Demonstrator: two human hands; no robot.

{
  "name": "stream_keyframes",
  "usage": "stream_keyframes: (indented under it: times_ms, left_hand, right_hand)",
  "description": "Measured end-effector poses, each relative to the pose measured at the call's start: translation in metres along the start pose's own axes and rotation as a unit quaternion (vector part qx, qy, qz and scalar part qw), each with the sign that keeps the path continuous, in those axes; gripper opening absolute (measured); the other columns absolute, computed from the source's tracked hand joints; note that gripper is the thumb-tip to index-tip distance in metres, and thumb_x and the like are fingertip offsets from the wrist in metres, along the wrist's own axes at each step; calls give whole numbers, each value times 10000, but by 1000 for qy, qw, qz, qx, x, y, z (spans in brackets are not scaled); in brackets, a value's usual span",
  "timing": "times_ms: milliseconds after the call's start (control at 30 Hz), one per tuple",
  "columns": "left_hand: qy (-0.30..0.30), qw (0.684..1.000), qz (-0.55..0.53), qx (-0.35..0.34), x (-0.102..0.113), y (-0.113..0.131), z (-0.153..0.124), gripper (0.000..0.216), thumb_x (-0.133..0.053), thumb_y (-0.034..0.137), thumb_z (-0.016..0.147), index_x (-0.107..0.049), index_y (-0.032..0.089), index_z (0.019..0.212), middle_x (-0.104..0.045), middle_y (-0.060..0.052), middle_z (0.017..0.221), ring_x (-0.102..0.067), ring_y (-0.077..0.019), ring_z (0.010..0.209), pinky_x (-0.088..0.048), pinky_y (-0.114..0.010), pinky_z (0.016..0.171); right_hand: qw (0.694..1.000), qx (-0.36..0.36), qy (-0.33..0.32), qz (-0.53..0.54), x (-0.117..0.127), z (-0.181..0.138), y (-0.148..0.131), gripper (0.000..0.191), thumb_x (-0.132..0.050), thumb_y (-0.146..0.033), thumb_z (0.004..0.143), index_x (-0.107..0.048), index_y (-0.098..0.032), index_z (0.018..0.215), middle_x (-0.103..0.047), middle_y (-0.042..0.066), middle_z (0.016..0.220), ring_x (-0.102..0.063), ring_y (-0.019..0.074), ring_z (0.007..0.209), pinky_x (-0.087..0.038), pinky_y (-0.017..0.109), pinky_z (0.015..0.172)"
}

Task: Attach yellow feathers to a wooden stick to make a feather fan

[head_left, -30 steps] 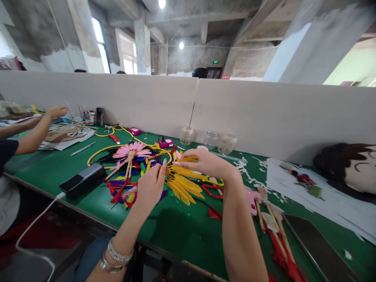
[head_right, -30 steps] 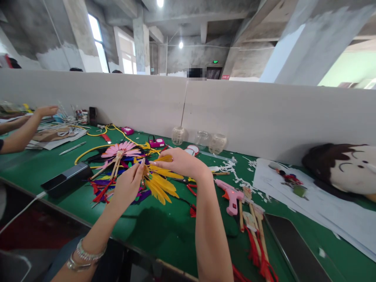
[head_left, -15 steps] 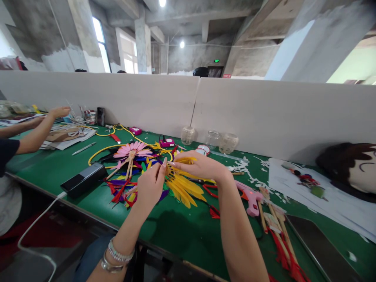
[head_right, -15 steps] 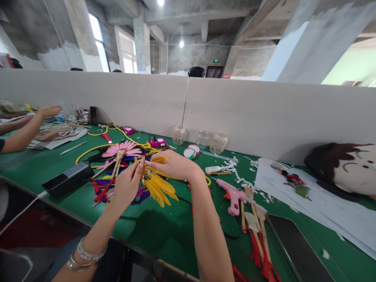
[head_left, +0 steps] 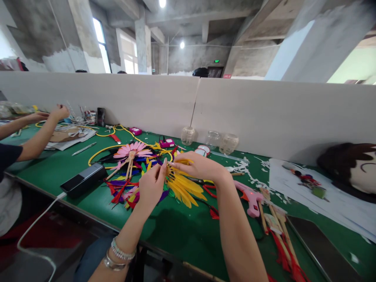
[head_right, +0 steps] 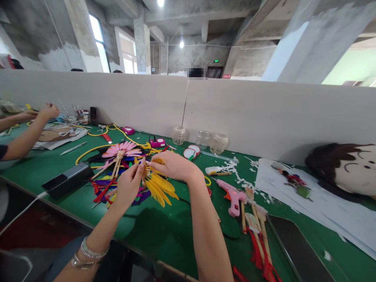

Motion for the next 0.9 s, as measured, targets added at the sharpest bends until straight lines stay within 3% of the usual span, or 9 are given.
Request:
stream_keyframes:
  times_ms: [433, 900]
  left_hand:
    - [5, 1000, -10, 12, -1, -2, 0, 446, -292, 516, 843, -409, 175, 581, -440, 31, 506, -396, -95, 512, -220, -218, 498]
    - [-32, 998, -45, 26, -5, -1, -2, 430, -283, 503, 850, -469, 184, 629, -507, 20, 558, -446, -110, 558, -249, -223, 513]
  right_hand:
    - [999, -16, -3, -28, -5, 3, 6, 358, -314, -390, 888, -564, -166, 765, -583, 38, 757, -469, 115, 663, -307, 239, 597]
    - [999, -25, -7, 33, -3, 0, 7, 356, -349, -411, 867, -588, -166, 772, -586, 42, 772, -472, 125, 677, -320, 244, 604]
Point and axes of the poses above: each hand's wrist, its own z-axis towards the middle knuckle, its own x-axis out of the back of the hand, y = z × x, the point moved 7 cm from there along z, towards the middle knuckle
